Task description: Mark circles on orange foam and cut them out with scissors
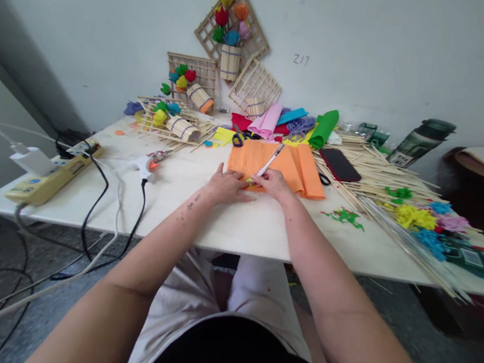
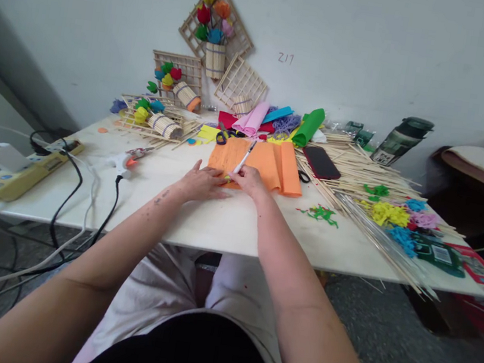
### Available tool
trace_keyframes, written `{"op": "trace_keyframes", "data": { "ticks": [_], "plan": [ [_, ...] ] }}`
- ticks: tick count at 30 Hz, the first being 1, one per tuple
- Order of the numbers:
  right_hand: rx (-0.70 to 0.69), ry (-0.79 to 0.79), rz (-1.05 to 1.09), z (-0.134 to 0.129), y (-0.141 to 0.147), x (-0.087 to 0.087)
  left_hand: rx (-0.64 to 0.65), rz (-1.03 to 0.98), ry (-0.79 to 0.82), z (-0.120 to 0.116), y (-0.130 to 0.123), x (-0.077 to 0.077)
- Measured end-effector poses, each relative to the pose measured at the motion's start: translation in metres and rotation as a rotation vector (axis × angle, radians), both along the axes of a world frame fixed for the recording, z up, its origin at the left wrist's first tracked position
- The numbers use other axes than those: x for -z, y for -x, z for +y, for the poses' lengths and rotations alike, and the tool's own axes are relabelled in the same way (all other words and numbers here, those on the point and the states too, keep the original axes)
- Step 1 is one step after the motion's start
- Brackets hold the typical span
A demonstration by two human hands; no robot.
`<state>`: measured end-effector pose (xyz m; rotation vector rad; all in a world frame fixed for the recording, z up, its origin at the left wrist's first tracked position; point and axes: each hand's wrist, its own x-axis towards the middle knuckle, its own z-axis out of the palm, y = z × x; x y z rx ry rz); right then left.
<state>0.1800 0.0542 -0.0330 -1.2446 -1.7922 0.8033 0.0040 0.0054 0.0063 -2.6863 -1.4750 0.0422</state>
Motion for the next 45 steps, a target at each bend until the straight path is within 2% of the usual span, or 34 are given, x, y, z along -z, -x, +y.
{"op": "trace_keyframes", "data": {
  "ticks": [8,19,30,45],
  "plan": [
    [0.032,-0.04,-0.14,-0.004,0.002,-0.004,0.004,-0.059,0.011,0.0,0.002,-0.001],
    [0.026,-0.06,-0.143,-0.004,0.004,-0.002,-0.042,-0.181,-0.013,0.01,0.01,0.01],
    [0.03,-0.087,-0.136,-0.004,0.005,0.0,-0.034,-0.205,0.025,0.014,0.015,0.013],
    [0.037,-0.096,-0.143,-0.004,0.005,0.0,0.012,-0.179,-0.004,0.018,0.016,0.014]
  ]
}}
